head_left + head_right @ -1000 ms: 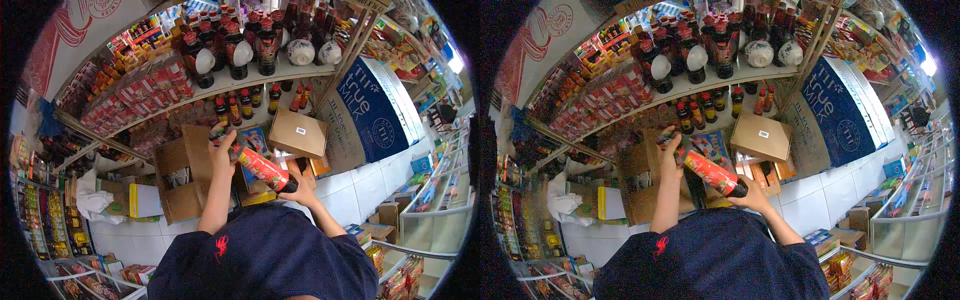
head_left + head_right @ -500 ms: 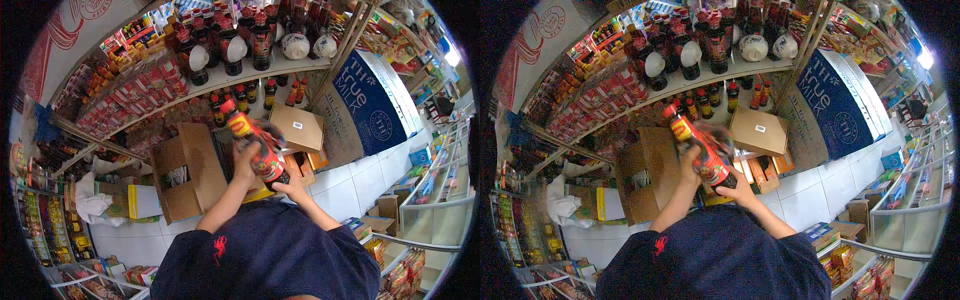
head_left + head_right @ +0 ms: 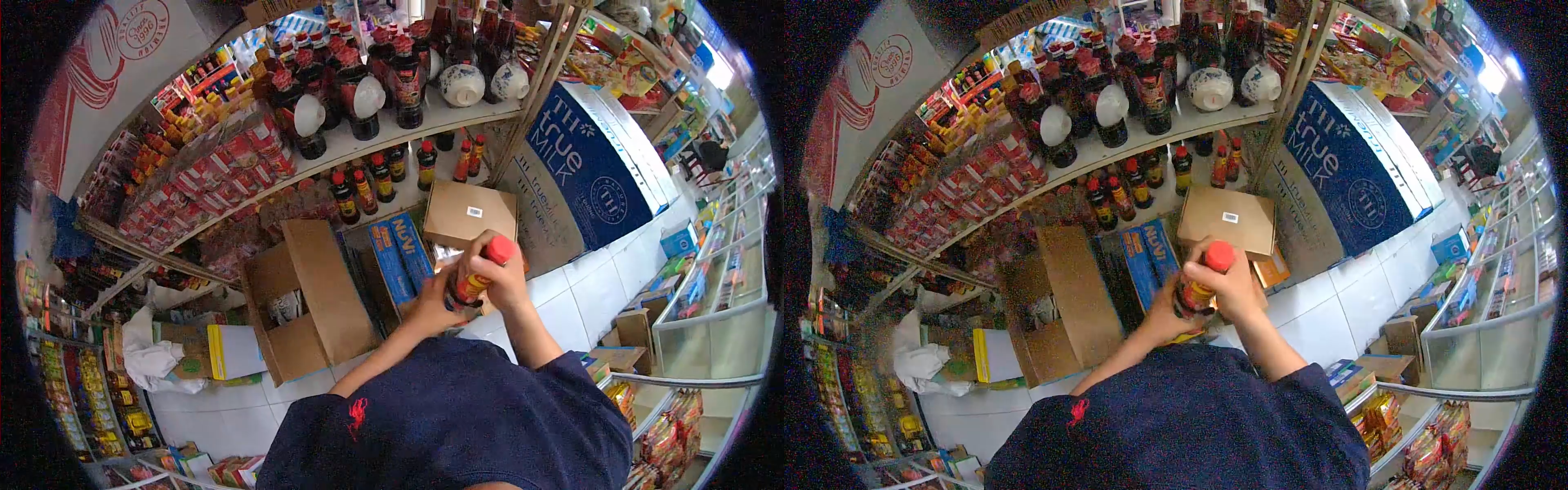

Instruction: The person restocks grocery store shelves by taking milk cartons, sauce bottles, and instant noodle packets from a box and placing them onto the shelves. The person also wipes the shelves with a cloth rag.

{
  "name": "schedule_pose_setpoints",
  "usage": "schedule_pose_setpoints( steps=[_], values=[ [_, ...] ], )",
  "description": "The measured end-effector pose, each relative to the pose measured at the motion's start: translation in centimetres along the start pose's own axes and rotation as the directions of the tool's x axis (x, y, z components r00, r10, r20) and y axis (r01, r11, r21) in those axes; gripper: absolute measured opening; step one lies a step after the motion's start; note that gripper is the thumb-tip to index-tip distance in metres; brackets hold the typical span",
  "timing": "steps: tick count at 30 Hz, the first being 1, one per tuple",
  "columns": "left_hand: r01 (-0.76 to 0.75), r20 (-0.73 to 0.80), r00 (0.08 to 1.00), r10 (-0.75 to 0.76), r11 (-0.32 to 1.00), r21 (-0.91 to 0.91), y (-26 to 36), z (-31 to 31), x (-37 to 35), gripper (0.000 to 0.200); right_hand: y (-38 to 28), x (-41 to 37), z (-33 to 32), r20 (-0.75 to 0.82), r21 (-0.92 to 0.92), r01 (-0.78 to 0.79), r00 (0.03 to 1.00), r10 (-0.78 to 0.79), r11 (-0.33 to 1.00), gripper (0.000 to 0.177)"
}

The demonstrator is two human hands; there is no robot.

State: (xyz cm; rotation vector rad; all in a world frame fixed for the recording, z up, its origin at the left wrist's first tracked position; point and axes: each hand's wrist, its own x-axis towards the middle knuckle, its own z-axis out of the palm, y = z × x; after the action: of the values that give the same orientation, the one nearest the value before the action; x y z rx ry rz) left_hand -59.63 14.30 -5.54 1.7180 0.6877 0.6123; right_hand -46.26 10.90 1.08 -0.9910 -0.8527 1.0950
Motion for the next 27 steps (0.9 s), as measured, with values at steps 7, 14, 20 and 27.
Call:
schedule_pose_setpoints(
  steps=[7, 14, 20, 27],
  values=[
    [0.178, 0.006, 0.950, -0.312, 0.525, -0.832, -7.5, 1.1, 1.1, 0.052, -0.7, -0.8, 0.0, 0.069, 0.187, 0.383, 0.914, -0.401, 0.905, 0.025],
    [0.351, 0.013, 0.734, -0.679, 0.362, -0.864, -6.8, 1.0, 3.0, 0.026, 2.0, -0.4, -2.8, 0.239, -0.204, 0.552, 0.829, -0.506, 0.808, 0.027],
    [0.511, -0.137, 0.722, -0.679, 0.656, -0.556, -11.7, 3.2, 2.0, 0.018, 0.7, -0.5, -6.5, 0.296, -0.743, 0.172, 0.951, 0.087, 0.647, 0.029],
    [0.331, -0.014, 0.648, -0.762, 0.298, -0.896, -12.7, 5.7, 3.4, 0.022, -1.1, 3.6, -12.8, 0.263, -0.630, -0.001, 0.940, 0.215, 0.777, 0.024]
  ],
)
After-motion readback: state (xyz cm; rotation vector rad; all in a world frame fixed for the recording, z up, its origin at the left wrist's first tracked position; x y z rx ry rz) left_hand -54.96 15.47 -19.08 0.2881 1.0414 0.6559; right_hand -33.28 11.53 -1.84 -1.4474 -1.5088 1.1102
